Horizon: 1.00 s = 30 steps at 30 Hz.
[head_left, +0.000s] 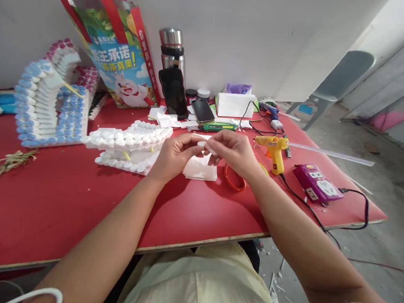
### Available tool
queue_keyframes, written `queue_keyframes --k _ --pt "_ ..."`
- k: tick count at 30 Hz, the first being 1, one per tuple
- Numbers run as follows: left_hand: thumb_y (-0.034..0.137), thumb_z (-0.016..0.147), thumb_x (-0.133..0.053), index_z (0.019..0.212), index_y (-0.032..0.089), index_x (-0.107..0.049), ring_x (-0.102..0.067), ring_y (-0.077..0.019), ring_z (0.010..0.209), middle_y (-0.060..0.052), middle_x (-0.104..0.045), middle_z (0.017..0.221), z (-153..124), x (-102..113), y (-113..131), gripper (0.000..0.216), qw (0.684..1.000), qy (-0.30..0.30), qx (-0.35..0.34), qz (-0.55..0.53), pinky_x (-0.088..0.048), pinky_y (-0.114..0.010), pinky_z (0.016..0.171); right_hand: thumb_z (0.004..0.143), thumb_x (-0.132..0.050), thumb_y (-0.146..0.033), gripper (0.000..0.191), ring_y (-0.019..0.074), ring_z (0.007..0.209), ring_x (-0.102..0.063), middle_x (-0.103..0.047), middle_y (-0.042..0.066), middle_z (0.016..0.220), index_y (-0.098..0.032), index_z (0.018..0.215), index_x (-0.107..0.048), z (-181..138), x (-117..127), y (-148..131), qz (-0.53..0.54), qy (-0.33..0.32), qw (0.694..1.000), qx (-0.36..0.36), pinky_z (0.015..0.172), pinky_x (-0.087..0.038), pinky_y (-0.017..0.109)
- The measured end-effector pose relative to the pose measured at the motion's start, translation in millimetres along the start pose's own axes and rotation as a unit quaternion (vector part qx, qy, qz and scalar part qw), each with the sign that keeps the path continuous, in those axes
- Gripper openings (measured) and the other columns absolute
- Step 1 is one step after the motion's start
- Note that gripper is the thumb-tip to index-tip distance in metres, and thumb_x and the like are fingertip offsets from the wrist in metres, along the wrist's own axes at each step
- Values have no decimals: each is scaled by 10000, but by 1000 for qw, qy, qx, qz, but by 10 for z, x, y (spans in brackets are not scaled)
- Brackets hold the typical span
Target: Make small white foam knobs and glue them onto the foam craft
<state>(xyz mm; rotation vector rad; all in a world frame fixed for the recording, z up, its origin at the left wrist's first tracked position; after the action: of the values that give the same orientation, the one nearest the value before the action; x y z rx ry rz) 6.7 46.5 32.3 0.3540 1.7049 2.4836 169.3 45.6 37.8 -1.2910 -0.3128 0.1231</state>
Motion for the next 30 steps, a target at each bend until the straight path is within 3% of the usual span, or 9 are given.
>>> queue_keyframes --k 3,6,10,17,24,30 --pt "399 861 -764 1063 190 -782 -724 -187 818 -69 -780 947 5 4 3 291 1000 -3 -13 24 -592 -304 786 878 -684 -594 419 162 555 -690 -747 75 800 -184 926 -615 27 -43 160 167 -10 977 -133 493 -549 265" --pt "383 887 -735 1088 195 -774 -725 -191 829 -63 -772 909 7 -10 -30 278 998 -18 -21 57 -575 -308 809 818 -793 -506 389 149 547 -691 -756 82 797 -157 914 -649 27 -80 231 224 -35 958 -178 484 -558 239" --pt "383 888 -733 1100 210 -774 -728 -205 887 -68 -769 969 6 -2 -52 277 996 -21 -32 79 -559 -317 850 766 -862 -420 352 119 545 -677 -754 74 788 -128 847 -683 21 -46 226 218 -37 960 -170 490 -555 208" --pt "440 866 -739 1059 197 -778 -708 -189 802 -63 -764 911 1 6 -34 313 998 -13 -6 66 -566 -314 792 718 -887 -384 347 124 562 -690 -764 79 797 -124 843 -695 19 -32 150 147 -26 977 -151 524 -573 226" --pt "469 845 -758 1013 186 -778 -694 -180 796 -65 -762 901 -6 -7 -55 330 999 5 14 45 -568 -304 767 805 -786 -435 313 144 503 -676 -726 43 705 -168 812 -623 11 -52 103 9 33 997 -71 474 -545 251" --pt "453 819 -789 930 181 -755 -670 -157 727 -37 -728 806 -22 7 -80 296 999 41 15 26 -549 -277 698 909 -646 -345 194 133 477 -658 -692 2 648 -196 807 -576 -48 -57 11 -142 59 988 11 486 -458 234"
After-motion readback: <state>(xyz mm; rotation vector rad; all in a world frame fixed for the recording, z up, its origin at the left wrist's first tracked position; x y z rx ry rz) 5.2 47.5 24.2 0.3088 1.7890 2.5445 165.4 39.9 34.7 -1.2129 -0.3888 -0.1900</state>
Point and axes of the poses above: each hand's wrist, its own z-axis towards the middle knuckle, its own x-axis out of the back of the hand, y = z × x, the point moved 6 cm from there along z, towards the middle knuckle
